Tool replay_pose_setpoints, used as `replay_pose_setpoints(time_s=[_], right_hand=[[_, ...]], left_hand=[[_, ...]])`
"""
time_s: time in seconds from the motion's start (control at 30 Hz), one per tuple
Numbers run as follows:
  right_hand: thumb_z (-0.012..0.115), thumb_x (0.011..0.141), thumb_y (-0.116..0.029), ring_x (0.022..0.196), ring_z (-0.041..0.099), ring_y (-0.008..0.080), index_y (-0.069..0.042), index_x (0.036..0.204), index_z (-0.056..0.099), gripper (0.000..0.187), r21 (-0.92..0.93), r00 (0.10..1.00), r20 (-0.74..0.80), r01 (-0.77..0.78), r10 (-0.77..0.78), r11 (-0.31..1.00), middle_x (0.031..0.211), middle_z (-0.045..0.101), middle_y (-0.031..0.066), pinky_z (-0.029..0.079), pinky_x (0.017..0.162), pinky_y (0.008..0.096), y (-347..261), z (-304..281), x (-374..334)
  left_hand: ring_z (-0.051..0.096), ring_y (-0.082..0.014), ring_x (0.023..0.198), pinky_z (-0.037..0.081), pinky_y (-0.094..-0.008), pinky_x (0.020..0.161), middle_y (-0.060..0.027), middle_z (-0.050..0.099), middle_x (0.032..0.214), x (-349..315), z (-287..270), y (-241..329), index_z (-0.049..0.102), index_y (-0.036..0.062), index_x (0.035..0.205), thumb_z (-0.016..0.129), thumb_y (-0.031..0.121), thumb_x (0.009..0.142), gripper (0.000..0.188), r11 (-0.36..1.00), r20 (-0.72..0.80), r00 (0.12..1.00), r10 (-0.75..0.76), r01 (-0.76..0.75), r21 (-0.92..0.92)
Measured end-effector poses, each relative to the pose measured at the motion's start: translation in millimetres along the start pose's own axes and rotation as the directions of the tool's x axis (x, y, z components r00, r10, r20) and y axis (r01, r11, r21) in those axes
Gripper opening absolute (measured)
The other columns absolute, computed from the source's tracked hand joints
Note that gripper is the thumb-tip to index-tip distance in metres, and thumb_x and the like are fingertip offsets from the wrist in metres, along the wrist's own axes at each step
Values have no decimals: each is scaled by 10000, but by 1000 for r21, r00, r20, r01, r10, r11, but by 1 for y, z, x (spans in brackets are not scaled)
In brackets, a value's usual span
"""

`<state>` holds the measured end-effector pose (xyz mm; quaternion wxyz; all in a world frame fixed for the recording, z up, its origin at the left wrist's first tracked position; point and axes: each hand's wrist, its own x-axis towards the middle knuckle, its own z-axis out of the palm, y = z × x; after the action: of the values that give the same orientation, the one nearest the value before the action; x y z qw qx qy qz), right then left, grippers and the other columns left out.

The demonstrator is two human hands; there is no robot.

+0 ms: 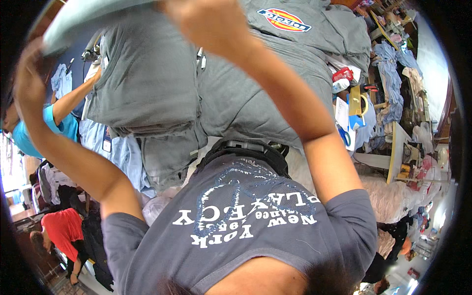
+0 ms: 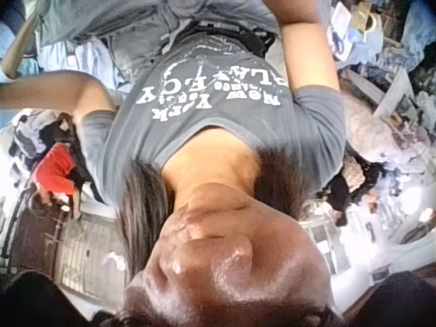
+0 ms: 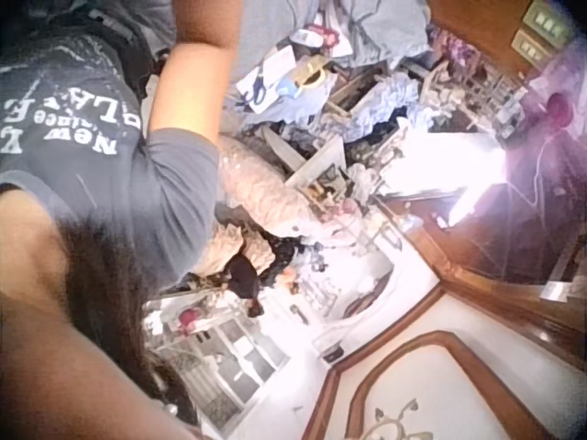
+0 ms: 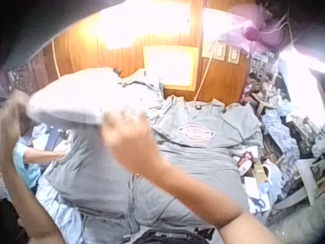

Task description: The person sorts, folds, and stacks grey t-shirts on a workstation, using a pen to write on a log and shears to trim loose threads from the garments.

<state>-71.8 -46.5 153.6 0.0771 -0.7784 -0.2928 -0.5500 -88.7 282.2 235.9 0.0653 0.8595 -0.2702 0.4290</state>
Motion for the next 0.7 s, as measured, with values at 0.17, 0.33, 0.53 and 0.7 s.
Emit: replay_pose_setpoints(time_s=[0.17, 0.33, 0.53, 0.7], right_hand=[[539, 751, -206, 1078, 480, 205, -164, 851, 639, 148, 355, 927, 306, 99, -216, 930, 1168, 522, 12, 336, 922, 493, -41, -2, -129], [571, 772, -244, 1099, 467, 220, -192, 1132, 529, 367, 408, 812, 584, -313, 18, 858, 1217, 482, 18, 333, 929, 437, -19, -34, -201], [533, 798, -404, 1207, 346, 280, -201, 1234, 450, 489, -495, 539, 569, -378, 621, 782, 1302, 396, 63, 281, 948, 502, 81, -91, -306], [462, 832, -467, 1257, 281, 310, -222, 1293, 391, 527, -511, 438, 578, -464, 689, 723, 1369, 320, 69, 207, 988, 561, 100, -111, -332]], left_hand=[[521, -214, 939, 398, -330, 819, -98, 548, 960, -114, 31, 79, 539, 27, 1035, 484, -45, 782, 269, 705, 736, 527, -425, 703, -96], [408, -314, 1155, 307, -386, 959, -150, 452, 1234, -65, 91, 120, 523, 120, 1153, 521, 114, 841, 312, 954, 276, 923, -267, 295, -62], [251, -313, 1273, 200, -549, 998, -39, 270, 1399, -81, 211, 117, 363, 300, 1304, 402, 541, 836, 528, 870, 215, 912, -348, 229, 437], [289, -291, 1252, 207, -537, 999, -65, 351, 1332, -49, 213, 171, 451, 245, 1227, 550, 375, 803, 454, 855, 257, 853, -454, 335, 396]])
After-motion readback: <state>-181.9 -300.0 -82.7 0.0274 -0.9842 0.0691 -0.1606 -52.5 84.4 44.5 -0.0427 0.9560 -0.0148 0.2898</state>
